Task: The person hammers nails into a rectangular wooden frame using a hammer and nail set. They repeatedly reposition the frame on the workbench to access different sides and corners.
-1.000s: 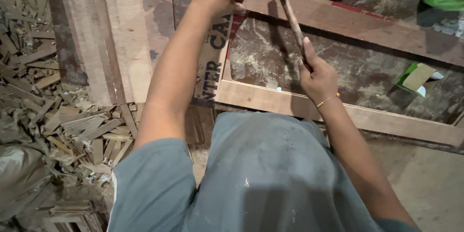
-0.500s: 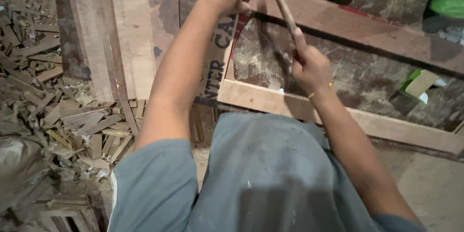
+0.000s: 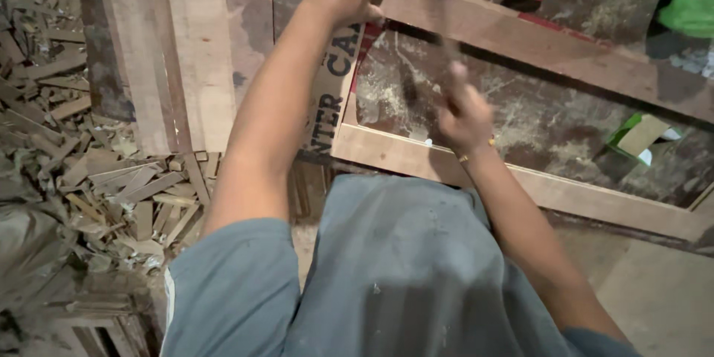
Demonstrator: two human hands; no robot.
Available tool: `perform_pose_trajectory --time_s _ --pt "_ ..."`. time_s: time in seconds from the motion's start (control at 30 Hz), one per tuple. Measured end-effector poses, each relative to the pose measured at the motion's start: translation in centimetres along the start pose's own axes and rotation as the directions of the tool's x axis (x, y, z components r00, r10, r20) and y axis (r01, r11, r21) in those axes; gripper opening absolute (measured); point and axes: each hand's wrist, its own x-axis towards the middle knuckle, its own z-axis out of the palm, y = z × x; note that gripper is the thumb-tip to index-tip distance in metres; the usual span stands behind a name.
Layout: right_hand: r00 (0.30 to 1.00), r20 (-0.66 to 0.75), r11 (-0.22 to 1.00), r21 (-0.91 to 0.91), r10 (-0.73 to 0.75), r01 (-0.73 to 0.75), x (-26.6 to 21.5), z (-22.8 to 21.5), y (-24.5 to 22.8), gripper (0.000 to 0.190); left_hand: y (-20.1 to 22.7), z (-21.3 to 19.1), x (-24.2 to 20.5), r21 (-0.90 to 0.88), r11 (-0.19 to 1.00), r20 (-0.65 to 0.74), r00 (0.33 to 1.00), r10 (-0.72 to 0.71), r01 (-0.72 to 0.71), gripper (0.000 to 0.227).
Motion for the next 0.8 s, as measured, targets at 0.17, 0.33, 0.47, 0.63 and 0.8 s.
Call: perform_pose_trajectory --time_s 0.17,0.33,0.47,0.63,0.8 --pt "0.979 -0.161 0.972 0.174 -0.129 0.156 0.8 0.7 1.0 0.088 0.0 -0.7 0.4 0.045 0.999 -0.001 1.0 0.029 -0.029 0.054" --pt "0.996 -0.049 0.993 0.085 -0.08 0.084 0.2 1.2 1.0 0.086 0.0 -0.5 0.3 -0.001 0.981 -0.078 0.978 0.191 -0.192 0.066" --pt "0.981 -0.164 0.978 0.166 -0.101 0.128 -0.1 2.1 0.9 0.085 -0.9 0.1 0.1 0.011 0.998 -0.052 0.997 0.063 -0.063 0.065" --pt "0.999 -0.03 0.999 0.045 -0.027 0.028 0.3 1.3 0.6 0.089 -3.8 3.5 -0.2 -0.251 0.968 -0.24 0.967 -0.088 0.025 0.052" --pt "0.973 -0.183 0.969 0.173 -0.143 0.175 1.6 -0.1 0.2 0.083 -5.9 5.2 -1.8 -0.944 0.319 -0.272 0.756 -0.595 -0.088 0.039"
